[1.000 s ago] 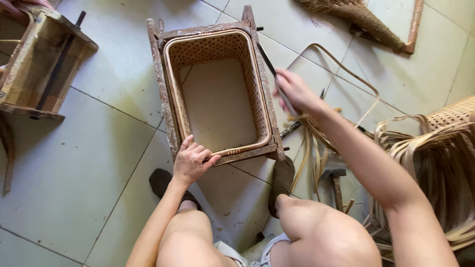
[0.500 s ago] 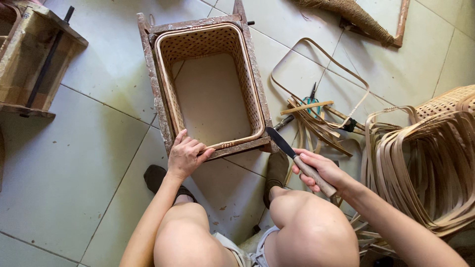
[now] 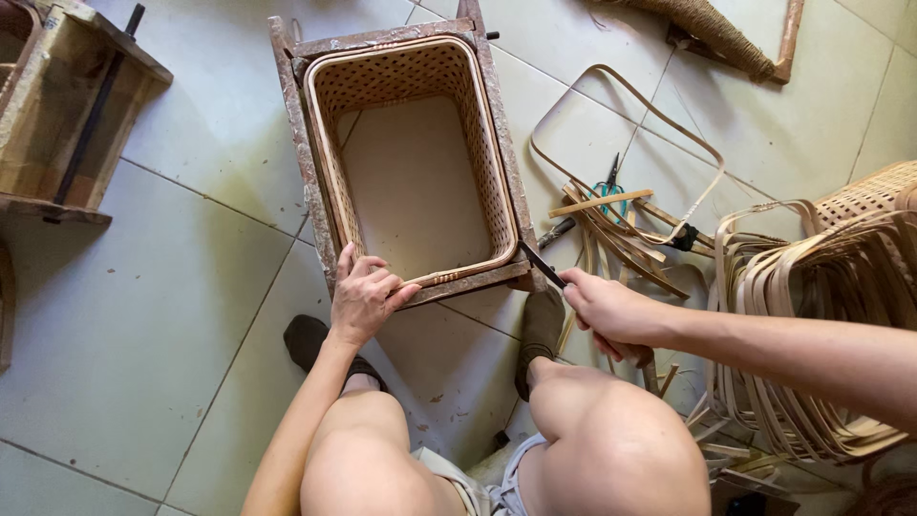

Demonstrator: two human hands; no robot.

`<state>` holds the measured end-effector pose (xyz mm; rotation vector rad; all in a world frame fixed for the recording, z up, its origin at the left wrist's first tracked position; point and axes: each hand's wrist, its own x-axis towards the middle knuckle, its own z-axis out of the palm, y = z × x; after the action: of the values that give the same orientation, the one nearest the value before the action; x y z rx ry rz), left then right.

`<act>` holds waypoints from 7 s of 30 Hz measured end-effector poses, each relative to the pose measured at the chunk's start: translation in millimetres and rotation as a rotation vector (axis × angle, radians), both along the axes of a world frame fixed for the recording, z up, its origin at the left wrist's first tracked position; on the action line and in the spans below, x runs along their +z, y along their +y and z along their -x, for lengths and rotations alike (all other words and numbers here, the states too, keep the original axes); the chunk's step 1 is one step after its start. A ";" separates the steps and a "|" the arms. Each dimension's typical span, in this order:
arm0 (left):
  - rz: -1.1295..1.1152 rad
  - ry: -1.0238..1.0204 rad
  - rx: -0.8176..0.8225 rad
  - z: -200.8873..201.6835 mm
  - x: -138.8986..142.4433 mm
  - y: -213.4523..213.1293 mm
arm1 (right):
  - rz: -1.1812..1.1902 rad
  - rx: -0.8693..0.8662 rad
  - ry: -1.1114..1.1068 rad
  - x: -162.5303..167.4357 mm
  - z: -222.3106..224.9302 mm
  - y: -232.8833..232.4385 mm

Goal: The person sits on the floor weaving a bamboo basket on a wooden mold. They trim bamboo strips with scissors, tuck and press the woven strips into the basket rim, tap strips tight with a hammer, then lift the finished basket off the mold and set it aside.

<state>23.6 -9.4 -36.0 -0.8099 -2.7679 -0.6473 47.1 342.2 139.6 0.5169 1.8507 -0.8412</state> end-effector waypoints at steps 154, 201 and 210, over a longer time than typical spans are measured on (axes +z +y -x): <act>-0.382 -0.272 0.703 106.4 -1.3 -9.0 | -0.451 0.807 0.395 -34.2 370.7 -4.9; -0.155 -0.136 -0.196 51.6 13.4 71.4 | 0.040 -0.020 0.099 -66.1 22.7 22.4; -0.254 -0.334 -0.227 32.7 -10.5 72.0 | 0.227 -0.158 -0.214 -75.4 40.9 40.5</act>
<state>-9.1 62.7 -46.5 -1.0487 -2.8098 -1.2530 6.1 382.7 64.3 0.5903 1.5119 -1.0448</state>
